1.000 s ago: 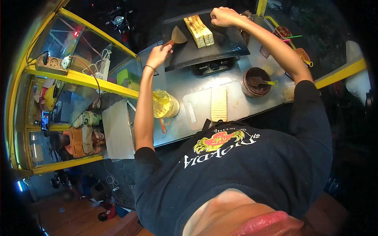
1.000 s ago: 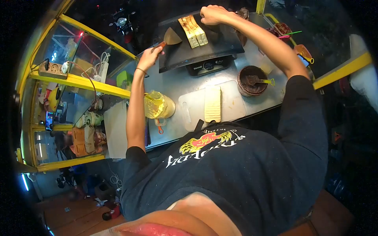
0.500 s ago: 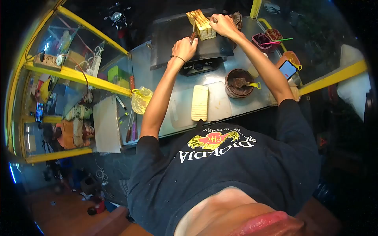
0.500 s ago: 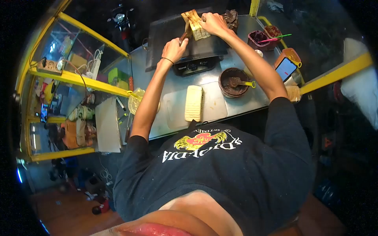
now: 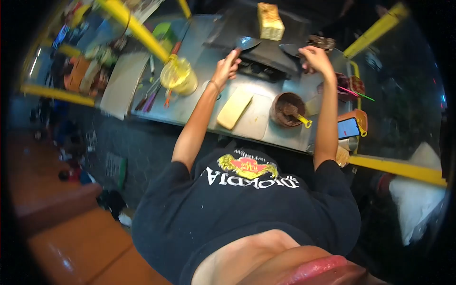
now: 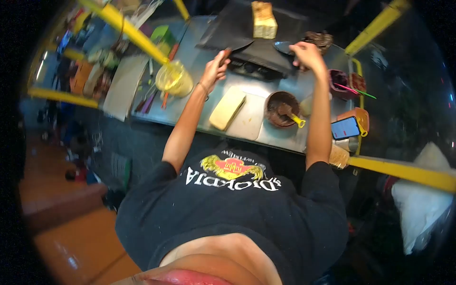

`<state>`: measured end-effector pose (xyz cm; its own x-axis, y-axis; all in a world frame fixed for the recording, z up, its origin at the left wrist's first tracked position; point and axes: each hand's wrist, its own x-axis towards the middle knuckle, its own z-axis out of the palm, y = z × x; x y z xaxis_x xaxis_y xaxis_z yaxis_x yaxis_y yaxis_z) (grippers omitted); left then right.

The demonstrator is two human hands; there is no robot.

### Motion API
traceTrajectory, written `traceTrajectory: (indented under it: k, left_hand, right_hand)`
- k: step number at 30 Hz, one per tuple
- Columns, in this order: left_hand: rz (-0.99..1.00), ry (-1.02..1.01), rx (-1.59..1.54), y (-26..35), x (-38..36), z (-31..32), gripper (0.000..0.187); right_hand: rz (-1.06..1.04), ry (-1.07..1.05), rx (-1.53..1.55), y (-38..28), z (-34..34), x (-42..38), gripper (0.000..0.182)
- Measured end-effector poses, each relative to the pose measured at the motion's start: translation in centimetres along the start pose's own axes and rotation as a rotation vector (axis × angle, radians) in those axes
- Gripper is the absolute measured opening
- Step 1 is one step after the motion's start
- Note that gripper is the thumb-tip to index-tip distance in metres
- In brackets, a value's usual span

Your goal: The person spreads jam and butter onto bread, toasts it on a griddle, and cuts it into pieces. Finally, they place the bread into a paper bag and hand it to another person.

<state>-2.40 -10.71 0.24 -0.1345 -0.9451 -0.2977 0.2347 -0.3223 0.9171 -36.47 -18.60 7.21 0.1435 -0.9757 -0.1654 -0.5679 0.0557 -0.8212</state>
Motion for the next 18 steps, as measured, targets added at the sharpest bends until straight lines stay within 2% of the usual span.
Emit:
traceTrajectory:
  k: [1,2,3,4,6,8,10,12,13,15,16,17,18]
  left_hand:
    - [-0.03,-0.147,-0.192,-1.7,0.1,-0.9,0.053]
    - [-0.04,-0.291,-0.387,-3.2,0.0,-1.5,0.056]
    - [-0.074,-0.207,-0.415,-3.6,-1.6,-1.2,0.054]
    - [-0.111,-0.133,-0.446,-3.7,-3.4,-1.0,0.051]
    - [-0.05,-0.129,-0.411,-5.7,-6.5,-3.4,0.046]
    - [0.158,-0.162,0.132,-7.5,-9.7,-8.0,0.038]
    - [0.147,0.079,0.337,-8.6,-12.8,-12.3,0.033]
    - [0.076,0.324,0.397,-9.5,-15.0,-17.5,0.027]
    - [0.069,0.318,0.39,-9.5,-15.4,-18.9,0.027]
    - [0.378,0.79,0.666,-9.1,-15.4,-21.0,0.036]
    - [0.373,0.787,0.657,-8.8,-14.8,-21.7,0.036]
    - [0.59,0.794,0.7,-8.4,-13.6,-22.2,0.047]
    - [0.809,0.796,0.74,-8.1,-12.7,-22.6,0.059]
  right_hand:
    - [-0.011,-0.075,0.068,0.5,0.2,-0.7,0.034]
    - [0.048,-0.088,-0.052,0.2,0.5,-1.4,0.034]
    - [0.053,-0.06,-0.3,-0.2,0.6,-1.5,0.036]
    - [-0.081,0.061,-0.511,1.6,0.7,0.1,0.037]
    - [-0.217,0.3,-0.548,-3.3,2.8,-2.2,0.032]
    - [-0.503,0.253,-0.234,-6.4,7.1,-1.4,0.028]
    - [-0.474,-0.035,-0.01,-13.3,13.5,-3.8,0.026]
    - [-0.687,-0.044,-0.088,-16.9,20.8,-3.5,0.03]
    - [-0.747,-0.023,-0.22,-18.9,24.0,-3.2,0.03]
    - [-0.889,-0.017,-0.475,-21.8,29.7,-1.0,0.029]
    - [-0.969,-0.034,-0.595,-22.5,31.9,0.3,0.028]
    - [-0.96,-0.042,-0.603,-23.2,33.2,1.3,0.028]
    - [-0.907,-0.184,-0.807,-24.1,34.2,2.1,0.026]
